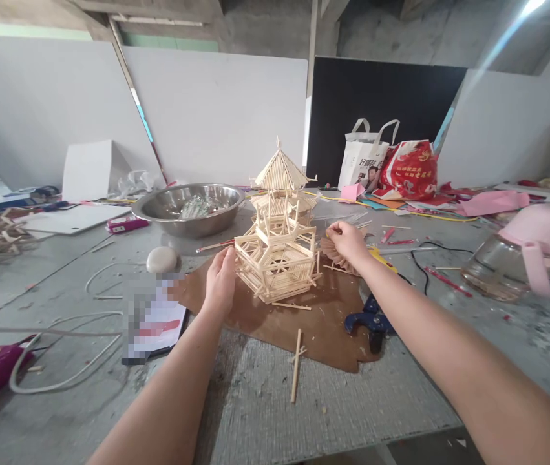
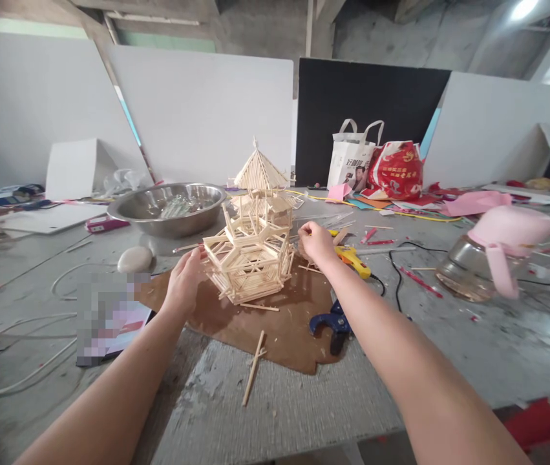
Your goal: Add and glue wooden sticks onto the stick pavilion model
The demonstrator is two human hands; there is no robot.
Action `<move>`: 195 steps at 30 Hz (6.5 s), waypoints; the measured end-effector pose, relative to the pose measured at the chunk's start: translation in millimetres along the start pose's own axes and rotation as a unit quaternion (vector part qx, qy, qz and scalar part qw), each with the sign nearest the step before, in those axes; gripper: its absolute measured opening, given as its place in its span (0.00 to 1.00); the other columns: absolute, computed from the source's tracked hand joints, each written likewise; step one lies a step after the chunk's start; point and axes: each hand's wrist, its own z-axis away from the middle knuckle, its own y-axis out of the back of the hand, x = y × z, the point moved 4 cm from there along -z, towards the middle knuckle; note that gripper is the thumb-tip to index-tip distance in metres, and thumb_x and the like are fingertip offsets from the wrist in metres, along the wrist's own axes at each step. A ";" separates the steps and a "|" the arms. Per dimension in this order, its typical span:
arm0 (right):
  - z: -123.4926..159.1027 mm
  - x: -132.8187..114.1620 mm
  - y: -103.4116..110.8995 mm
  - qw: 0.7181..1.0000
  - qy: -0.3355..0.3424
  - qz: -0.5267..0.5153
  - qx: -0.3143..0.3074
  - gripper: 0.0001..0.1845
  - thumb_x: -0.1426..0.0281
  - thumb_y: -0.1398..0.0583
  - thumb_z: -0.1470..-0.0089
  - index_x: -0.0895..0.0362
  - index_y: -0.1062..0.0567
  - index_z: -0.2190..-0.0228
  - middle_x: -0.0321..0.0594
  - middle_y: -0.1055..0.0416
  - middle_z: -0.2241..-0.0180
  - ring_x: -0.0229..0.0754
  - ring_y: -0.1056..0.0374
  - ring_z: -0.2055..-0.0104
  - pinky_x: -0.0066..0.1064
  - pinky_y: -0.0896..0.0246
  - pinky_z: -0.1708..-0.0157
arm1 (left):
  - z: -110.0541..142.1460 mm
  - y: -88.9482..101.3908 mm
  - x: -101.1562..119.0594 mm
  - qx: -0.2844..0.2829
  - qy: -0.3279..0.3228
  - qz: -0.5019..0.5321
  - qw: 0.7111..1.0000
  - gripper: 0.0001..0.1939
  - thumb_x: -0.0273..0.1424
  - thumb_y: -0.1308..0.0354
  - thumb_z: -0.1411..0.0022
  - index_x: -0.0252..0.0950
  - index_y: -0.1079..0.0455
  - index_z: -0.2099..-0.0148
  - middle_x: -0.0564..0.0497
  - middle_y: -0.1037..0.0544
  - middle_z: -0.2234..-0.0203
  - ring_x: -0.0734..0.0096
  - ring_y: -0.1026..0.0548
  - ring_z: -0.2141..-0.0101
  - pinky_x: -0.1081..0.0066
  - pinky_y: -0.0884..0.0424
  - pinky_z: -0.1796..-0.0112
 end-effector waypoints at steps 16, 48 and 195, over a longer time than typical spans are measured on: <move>-7.2 -13.3 -14.7 0.992 -0.004 0.014 -0.125 0.21 0.60 0.48 0.52 0.58 0.41 0.89 0.28 0.51 0.92 0.31 0.50 0.85 0.25 0.57 0.81 | -6.0 -0.2 -10.3 -0.058 -0.048 -0.031 0.997 0.22 0.44 0.55 0.45 0.36 0.34 0.55 0.48 0.29 0.57 0.64 0.34 0.54 0.67 0.42 0.53; -7.5 -60.9 -13.1 0.902 0.263 0.321 -0.116 0.12 0.75 0.49 0.52 0.57 0.25 0.72 0.41 0.28 0.69 0.40 0.36 0.65 0.28 0.48 0.68 | -1.7 -0.4 -5.9 -0.044 -0.061 -0.076 0.994 0.23 0.44 0.56 0.44 0.35 0.33 0.55 0.47 0.28 0.58 0.63 0.33 0.56 0.66 0.40 0.54; 96.5 13.6 -9.0 0.949 0.172 -0.209 -0.161 0.25 0.67 0.44 0.53 0.53 0.43 0.52 0.45 0.43 0.48 0.44 0.47 0.46 0.42 0.54 0.47 | 5.3 8.5 -0.5 0.051 -0.021 -0.062 0.997 0.25 0.49 0.58 0.47 0.36 0.39 0.83 0.54 0.36 0.89 0.74 0.37 0.83 0.74 0.42 0.80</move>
